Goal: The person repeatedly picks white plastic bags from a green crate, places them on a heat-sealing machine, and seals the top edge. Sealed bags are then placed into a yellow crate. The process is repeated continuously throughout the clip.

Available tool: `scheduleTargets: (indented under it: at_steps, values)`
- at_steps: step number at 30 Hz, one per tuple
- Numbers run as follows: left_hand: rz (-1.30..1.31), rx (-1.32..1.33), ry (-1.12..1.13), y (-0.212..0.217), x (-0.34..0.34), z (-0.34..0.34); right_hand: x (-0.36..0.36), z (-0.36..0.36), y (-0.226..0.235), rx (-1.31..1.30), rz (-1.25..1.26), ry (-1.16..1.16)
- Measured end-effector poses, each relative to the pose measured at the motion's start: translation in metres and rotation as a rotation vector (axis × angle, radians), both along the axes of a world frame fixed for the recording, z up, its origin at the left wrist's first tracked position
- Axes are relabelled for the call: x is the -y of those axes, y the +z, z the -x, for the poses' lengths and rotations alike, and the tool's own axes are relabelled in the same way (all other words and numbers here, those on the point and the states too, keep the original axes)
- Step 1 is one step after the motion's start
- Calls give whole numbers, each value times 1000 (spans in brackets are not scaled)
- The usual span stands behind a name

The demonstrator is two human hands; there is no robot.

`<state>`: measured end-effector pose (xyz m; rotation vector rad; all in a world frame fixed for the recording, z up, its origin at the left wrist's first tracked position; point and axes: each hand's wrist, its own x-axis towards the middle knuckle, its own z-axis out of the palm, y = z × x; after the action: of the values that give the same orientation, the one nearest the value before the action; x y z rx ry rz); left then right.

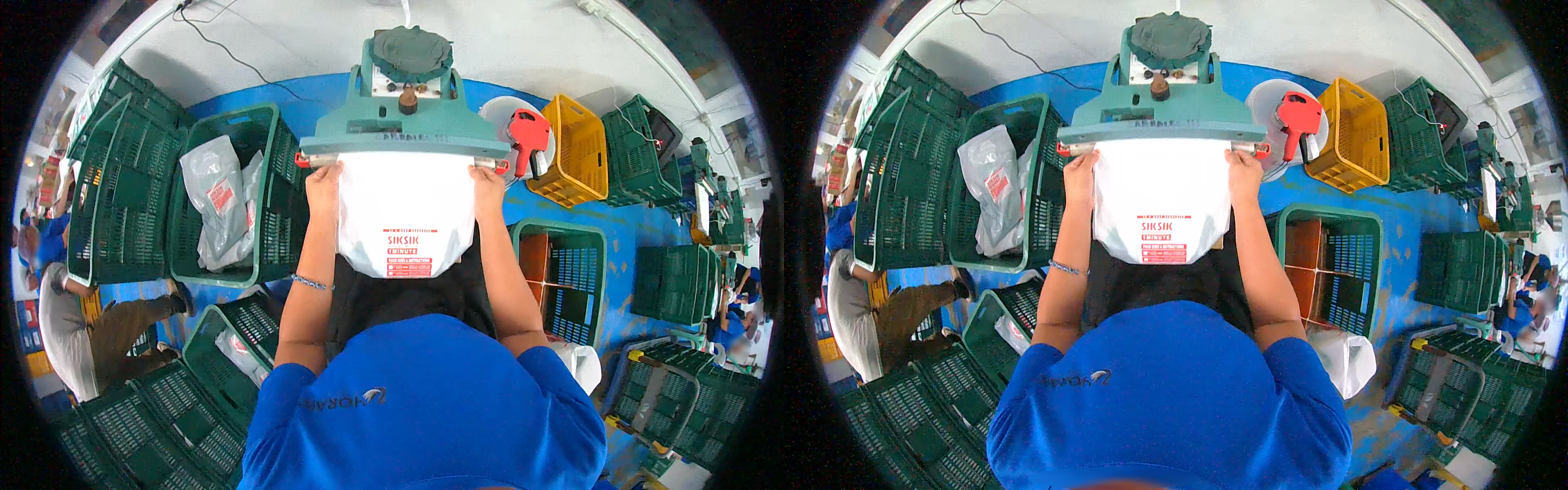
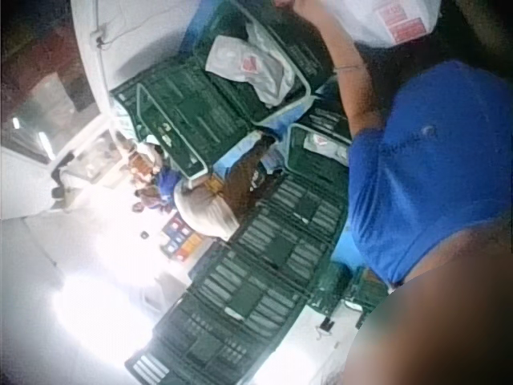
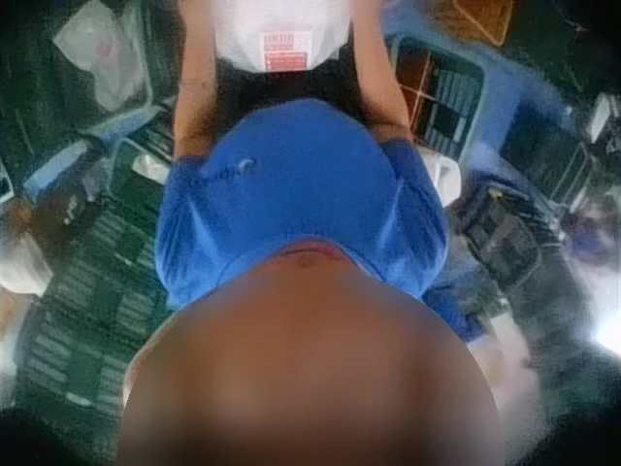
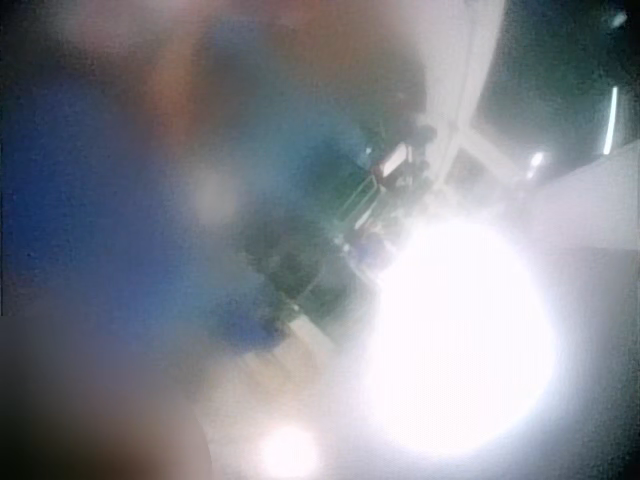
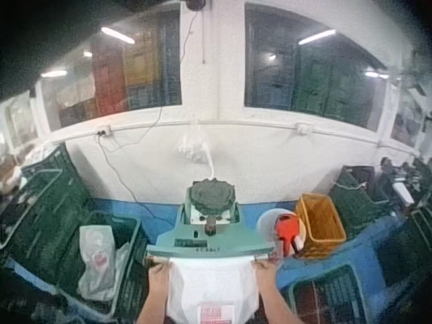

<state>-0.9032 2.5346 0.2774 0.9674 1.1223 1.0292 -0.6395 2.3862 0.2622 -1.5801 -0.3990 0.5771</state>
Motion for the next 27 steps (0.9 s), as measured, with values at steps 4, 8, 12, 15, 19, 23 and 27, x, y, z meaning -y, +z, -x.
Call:
scheduleTargets:
  at_steps: [4,8,12,15,19,23,27]
  values:
    - [11,67,2,3,-1,-7,-3,-4,-2,-39,-27,2]
    - [68,61,-51,2,-11,-8,-4,-7,11,-109,-45,20]
    - [141,-37,-299,10,2,14,18,-5,35,-292,1,163]
    - [180,-134,-521,17,40,37,50,7,46,-392,198,266]
    - [177,-111,-351,20,66,31,61,20,52,-341,189,237]
    - [76,2,-130,30,30,-3,23,-2,66,-187,15,113]
    - [-7,153,-55,39,-1,-28,-20,-27,91,102,41,24]
